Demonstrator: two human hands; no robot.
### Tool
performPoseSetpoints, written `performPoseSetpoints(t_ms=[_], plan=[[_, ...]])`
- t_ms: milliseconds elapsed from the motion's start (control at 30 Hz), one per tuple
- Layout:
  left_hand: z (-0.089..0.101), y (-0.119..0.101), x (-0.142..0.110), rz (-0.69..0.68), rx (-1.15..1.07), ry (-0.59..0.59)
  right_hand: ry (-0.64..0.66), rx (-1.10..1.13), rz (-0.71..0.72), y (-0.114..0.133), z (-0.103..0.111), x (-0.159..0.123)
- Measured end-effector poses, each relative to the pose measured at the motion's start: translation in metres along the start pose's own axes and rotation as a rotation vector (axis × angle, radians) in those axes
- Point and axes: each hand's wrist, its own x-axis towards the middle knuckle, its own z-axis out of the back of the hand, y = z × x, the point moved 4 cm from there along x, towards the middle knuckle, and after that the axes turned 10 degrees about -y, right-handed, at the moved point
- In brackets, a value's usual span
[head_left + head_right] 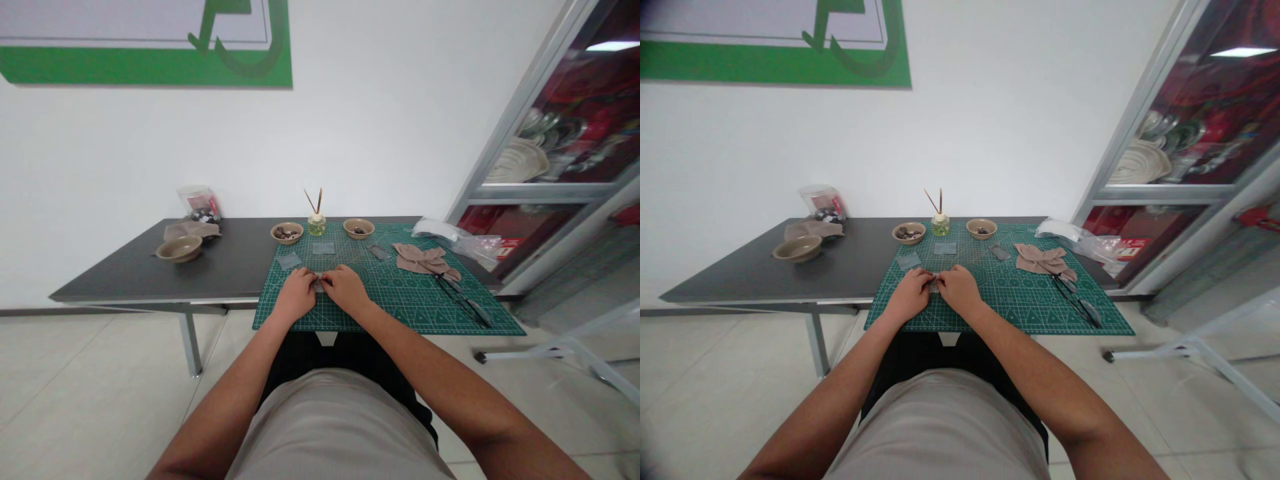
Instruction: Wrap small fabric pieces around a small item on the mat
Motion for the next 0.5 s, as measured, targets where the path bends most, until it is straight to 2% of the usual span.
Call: performPoseSetpoints(t_ms=[233, 500], plan=[[0.0008, 0.001, 0.0012, 0.033, -0.011, -0.016, 0.033, -0.006, 0.058, 0.0027, 0.0063, -0.0094], [0.0, 0.0007, 0.0017, 0.034, 0.015, 0.026, 0.011, 0.038, 0.056, 0.0, 0.0044, -0.0042]])
